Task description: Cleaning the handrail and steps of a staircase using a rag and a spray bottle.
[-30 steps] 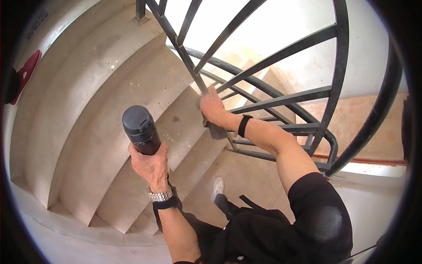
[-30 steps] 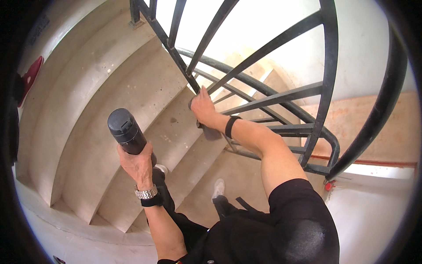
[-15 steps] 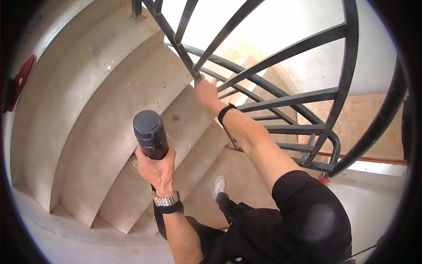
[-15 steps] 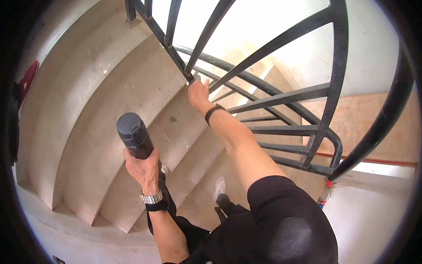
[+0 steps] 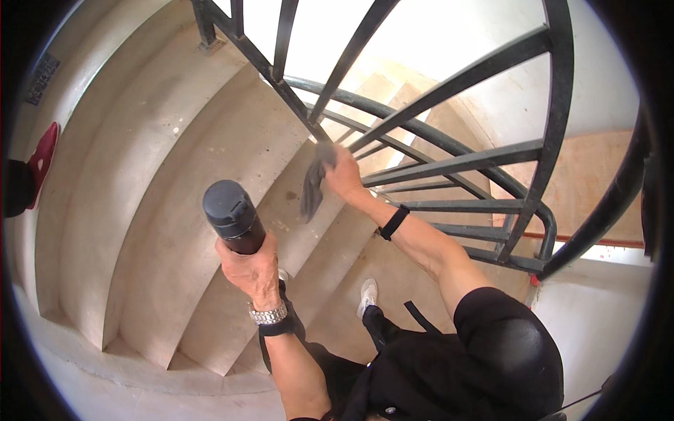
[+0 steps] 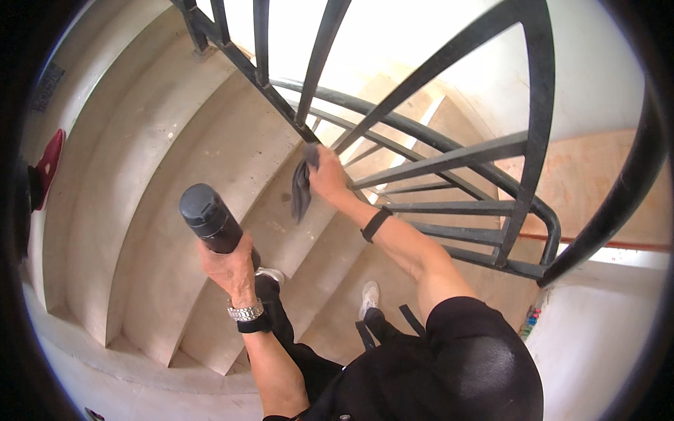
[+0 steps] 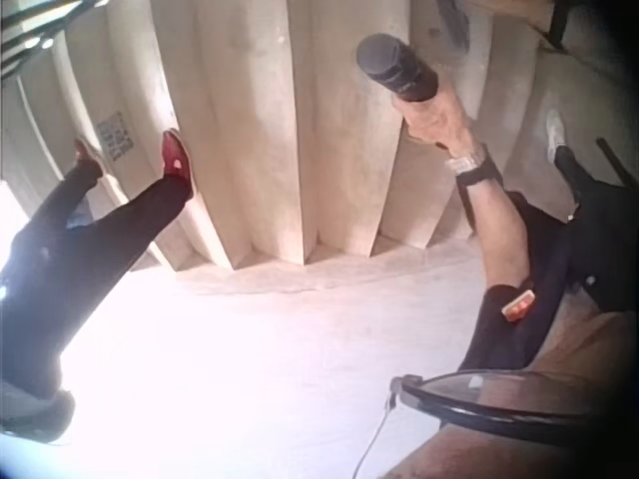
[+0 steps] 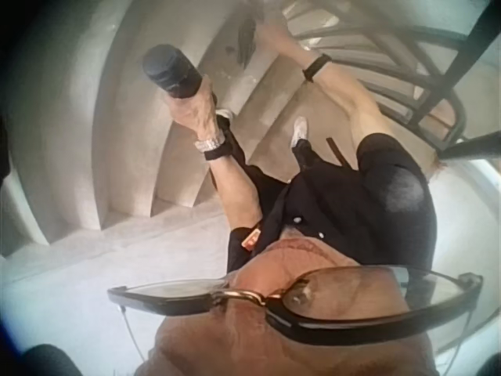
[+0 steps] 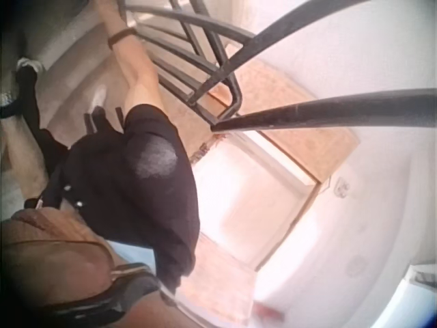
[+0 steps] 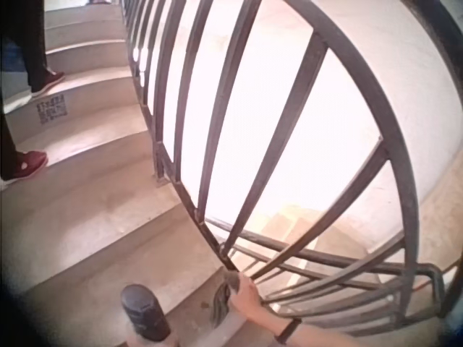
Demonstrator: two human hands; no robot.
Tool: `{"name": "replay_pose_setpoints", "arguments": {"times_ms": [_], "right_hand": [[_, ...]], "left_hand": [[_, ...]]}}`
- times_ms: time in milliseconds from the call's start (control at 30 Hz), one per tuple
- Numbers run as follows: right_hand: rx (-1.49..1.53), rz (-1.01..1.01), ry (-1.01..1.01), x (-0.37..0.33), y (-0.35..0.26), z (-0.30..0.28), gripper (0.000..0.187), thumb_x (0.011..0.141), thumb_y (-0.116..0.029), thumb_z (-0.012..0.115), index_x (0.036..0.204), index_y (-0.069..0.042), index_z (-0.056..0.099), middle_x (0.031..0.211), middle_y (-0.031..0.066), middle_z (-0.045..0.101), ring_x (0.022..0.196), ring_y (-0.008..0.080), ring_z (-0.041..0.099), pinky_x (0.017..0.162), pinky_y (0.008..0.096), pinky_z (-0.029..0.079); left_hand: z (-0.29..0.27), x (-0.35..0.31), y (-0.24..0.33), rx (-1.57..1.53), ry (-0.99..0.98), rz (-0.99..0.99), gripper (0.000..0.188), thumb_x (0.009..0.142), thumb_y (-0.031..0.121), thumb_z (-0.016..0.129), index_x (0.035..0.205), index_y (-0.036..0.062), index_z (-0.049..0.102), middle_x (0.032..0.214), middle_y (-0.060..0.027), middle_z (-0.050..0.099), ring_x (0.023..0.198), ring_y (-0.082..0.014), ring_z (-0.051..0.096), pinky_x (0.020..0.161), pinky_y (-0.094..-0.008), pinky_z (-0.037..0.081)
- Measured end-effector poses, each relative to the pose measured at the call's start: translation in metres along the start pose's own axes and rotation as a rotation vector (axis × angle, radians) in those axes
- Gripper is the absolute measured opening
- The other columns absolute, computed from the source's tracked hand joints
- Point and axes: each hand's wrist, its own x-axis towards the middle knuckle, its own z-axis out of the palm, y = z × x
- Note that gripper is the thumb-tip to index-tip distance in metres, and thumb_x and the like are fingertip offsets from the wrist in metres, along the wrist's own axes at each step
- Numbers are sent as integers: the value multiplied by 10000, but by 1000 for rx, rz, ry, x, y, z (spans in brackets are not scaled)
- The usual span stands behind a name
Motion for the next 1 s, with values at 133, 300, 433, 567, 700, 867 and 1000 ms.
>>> {"name": "replay_pose_setpoints", "arguments": {"times_ms": [133,300,433,567,700,867,1000], "right_hand": [[314,251,272,42,-24,24,419,867,-75,658,1258,40,560,1116,238,671,1079,382,645,943,412,489],[283,190,301,59,-2,57,373,836,-27,668,1191,31,573,1214,243,591,1148,409,584,957,452,467],[47,2,165,43,21,49,401,795,-11,668,1186,40,598,1332,246,530,1229,396,543,1027,425,445],[-326,-194,-56,-27,9,40,392,791,-47,698,1169,29,630,1354,247,540,1231,371,558,1032,414,452],[478,535,103,-56,14,26,369,855,-120,709,1182,36,640,1309,243,593,1219,324,585,1011,420,464],[169,344,552,-32,58,32,571,884,-156,711,1367,40,479,1208,208,658,1119,326,642,968,403,493],[235,582,291,-11,43,42,727,768,-160,818,1371,4,447,1139,188,683,1085,329,659,939,401,512]], "left_hand": [[2,2,-2,58,9,6,586,624,199,807,1140,17,595,989,-150,718,887,-303,706,862,-404,525],[2,3,4,20,-57,-41,626,614,209,803,1169,24,583,981,-156,718,882,-323,705,842,-412,525],[0,-2,10,42,-87,-4,621,614,211,805,1166,28,587,975,-151,715,878,-322,703,837,-416,524],[4,0,-6,38,-34,40,622,615,213,809,1166,25,588,985,-148,711,888,-320,700,850,-420,523],[4,0,3,32,-39,-9,634,614,210,808,1174,15,583,1004,-149,707,907,-319,696,867,-421,521],[10,-8,9,62,-67,42,646,611,205,803,1186,14,577,1019,-151,704,911,-313,693,872,-416,519],[4,-12,0,103,-105,-50,605,622,204,792,1158,16,582,1004,-152,700,914,-307,686,872,-416,514]]}}
